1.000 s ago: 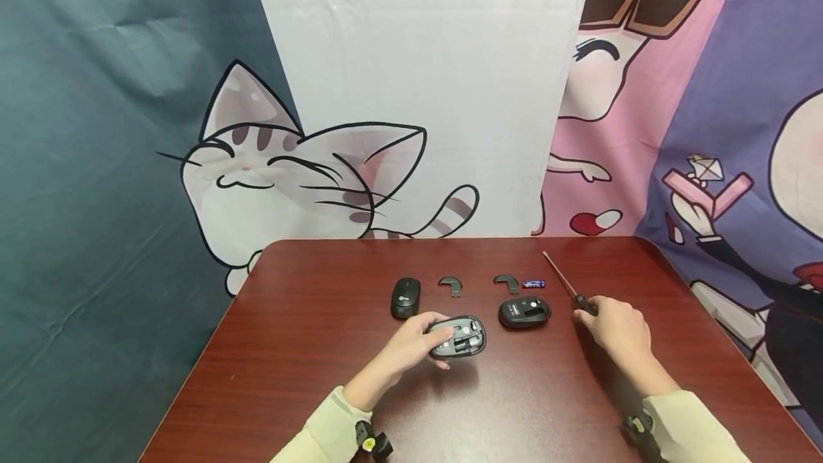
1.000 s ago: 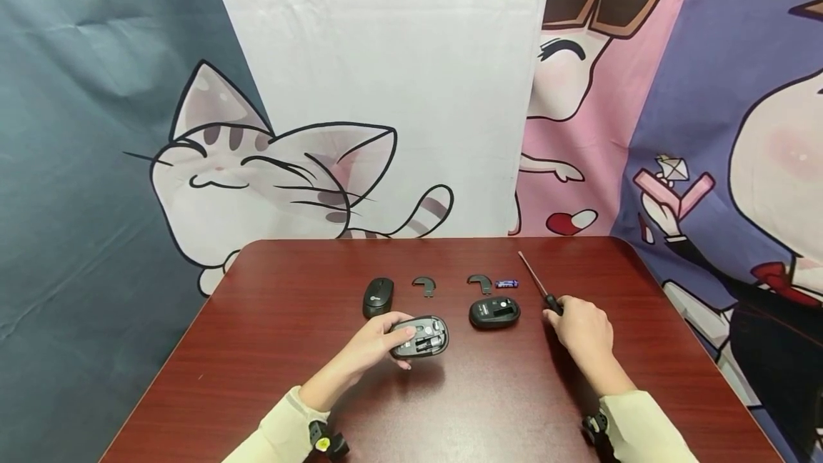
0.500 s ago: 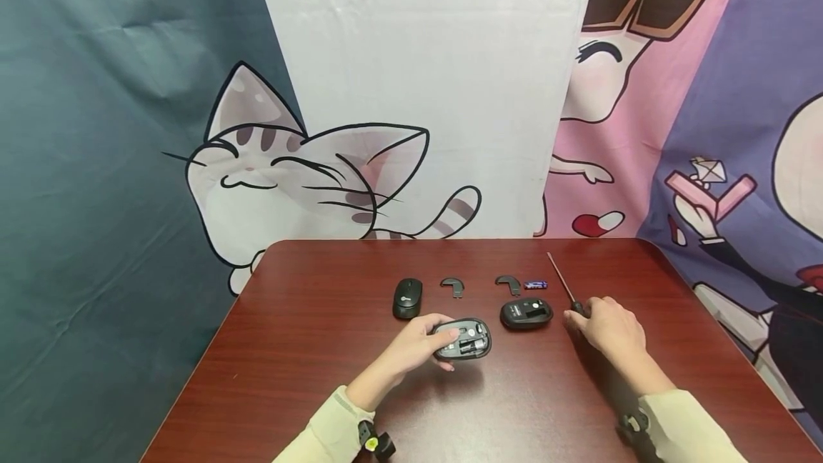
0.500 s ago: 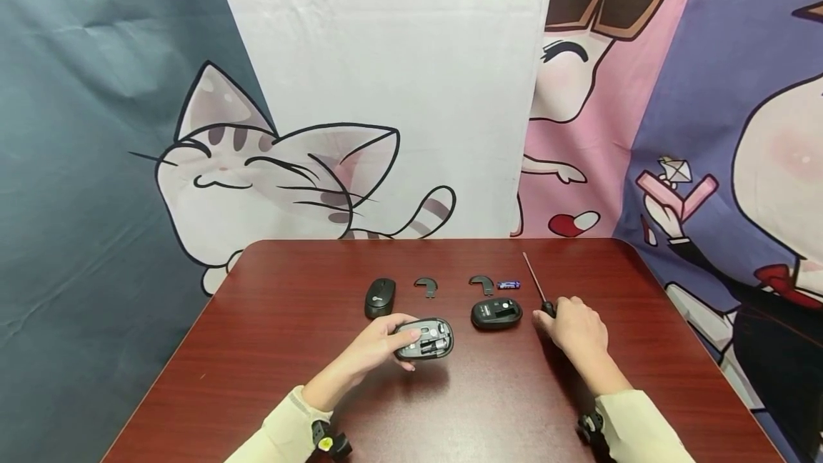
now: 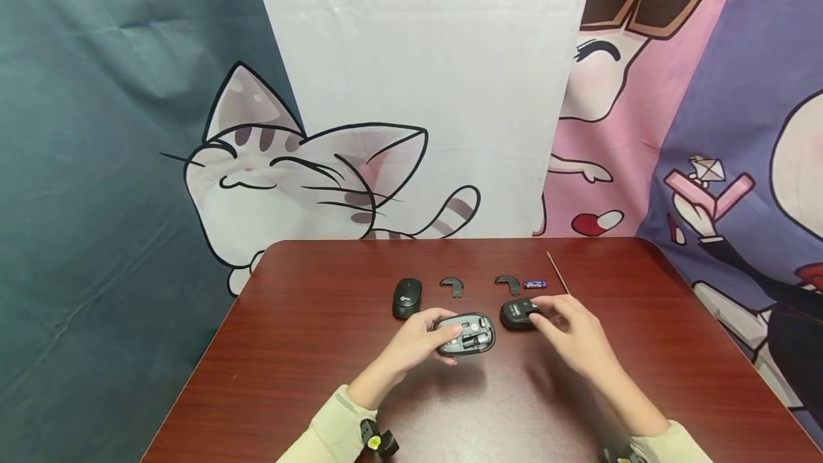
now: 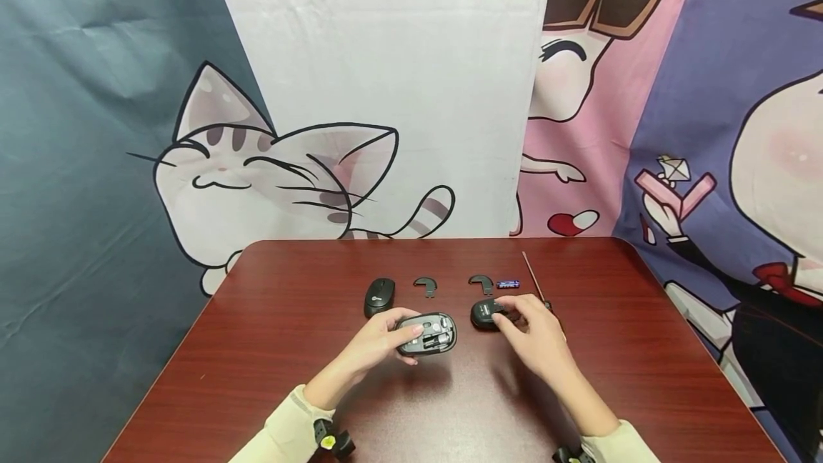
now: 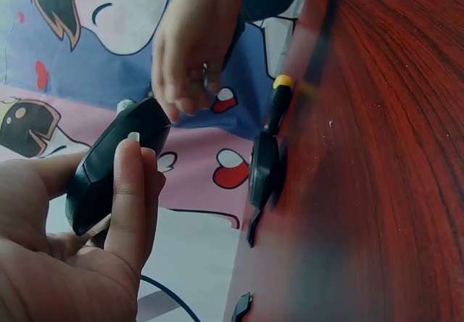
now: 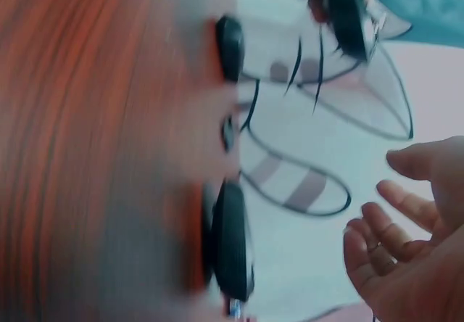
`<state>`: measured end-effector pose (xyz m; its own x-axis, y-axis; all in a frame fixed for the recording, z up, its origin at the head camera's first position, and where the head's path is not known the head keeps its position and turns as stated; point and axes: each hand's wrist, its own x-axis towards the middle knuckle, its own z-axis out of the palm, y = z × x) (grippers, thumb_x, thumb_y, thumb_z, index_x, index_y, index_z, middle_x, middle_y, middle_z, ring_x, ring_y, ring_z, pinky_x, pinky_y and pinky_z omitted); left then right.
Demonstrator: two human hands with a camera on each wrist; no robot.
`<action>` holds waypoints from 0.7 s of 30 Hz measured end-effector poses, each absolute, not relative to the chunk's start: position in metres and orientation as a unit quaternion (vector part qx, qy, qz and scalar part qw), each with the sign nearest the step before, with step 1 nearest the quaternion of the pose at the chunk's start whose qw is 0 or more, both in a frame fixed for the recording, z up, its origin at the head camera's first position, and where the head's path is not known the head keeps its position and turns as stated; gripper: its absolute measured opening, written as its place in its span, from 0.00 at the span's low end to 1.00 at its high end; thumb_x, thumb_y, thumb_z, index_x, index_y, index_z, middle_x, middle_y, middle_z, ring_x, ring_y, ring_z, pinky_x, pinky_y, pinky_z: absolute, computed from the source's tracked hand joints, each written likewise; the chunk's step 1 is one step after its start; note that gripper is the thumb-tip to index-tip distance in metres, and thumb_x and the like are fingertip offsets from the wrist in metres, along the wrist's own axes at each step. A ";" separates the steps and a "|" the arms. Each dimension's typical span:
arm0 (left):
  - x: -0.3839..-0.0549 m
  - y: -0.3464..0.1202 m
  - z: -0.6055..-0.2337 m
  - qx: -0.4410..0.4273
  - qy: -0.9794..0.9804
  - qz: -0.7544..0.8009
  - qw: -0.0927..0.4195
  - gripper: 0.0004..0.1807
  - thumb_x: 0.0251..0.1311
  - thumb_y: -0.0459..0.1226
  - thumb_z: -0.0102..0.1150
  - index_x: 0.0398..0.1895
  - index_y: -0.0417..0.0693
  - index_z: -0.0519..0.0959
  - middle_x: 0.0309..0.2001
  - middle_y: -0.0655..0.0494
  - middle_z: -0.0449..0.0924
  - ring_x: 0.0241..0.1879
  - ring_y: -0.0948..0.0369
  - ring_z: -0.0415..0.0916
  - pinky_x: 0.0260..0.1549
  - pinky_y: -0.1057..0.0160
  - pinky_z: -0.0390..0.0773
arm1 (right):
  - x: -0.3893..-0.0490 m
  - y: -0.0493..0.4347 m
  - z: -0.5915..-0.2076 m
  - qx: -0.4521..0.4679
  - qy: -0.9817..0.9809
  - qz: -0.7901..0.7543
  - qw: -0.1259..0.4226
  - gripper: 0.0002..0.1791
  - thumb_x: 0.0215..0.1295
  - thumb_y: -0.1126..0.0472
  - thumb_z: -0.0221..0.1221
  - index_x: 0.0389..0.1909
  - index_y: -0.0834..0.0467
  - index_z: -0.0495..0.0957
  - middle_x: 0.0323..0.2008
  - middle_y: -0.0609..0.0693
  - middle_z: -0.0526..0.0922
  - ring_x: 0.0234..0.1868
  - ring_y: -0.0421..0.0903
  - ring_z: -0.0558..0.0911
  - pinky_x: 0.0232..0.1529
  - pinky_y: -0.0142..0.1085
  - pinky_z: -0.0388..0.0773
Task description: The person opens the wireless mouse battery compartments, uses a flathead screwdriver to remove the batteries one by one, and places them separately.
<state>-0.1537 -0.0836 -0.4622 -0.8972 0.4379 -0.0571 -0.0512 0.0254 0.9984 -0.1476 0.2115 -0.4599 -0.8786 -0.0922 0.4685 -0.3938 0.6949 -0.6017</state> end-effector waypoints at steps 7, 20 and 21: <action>-0.152 -0.083 -0.460 0.137 0.692 0.687 0.174 0.21 0.69 0.39 0.63 0.57 0.32 0.77 0.43 0.45 0.84 0.32 0.60 0.84 0.31 0.59 0.90 | -0.133 0.189 -0.454 0.223 -0.833 0.456 0.220 0.19 0.56 0.71 0.72 0.48 0.54 0.84 0.44 0.47 0.82 0.43 0.39 0.82 0.40 0.25 0.83; -0.152 -0.081 -0.460 0.143 0.693 0.686 0.170 0.21 0.69 0.40 0.63 0.56 0.32 0.78 0.42 0.45 0.85 0.30 0.60 0.84 0.30 0.60 0.90 | -0.124 0.169 -0.453 0.292 -0.807 0.470 0.204 0.22 0.55 0.70 0.73 0.50 0.50 0.83 0.44 0.48 0.81 0.43 0.42 0.78 0.42 0.27 0.82; -0.151 -0.081 -0.460 0.143 0.693 0.686 0.170 0.21 0.69 0.40 0.63 0.57 0.33 0.77 0.42 0.45 0.85 0.30 0.60 0.84 0.30 0.60 0.90 | -0.123 0.167 -0.453 0.294 -0.808 0.467 0.206 0.22 0.55 0.70 0.73 0.49 0.51 0.83 0.44 0.47 0.81 0.42 0.42 0.79 0.42 0.26 0.81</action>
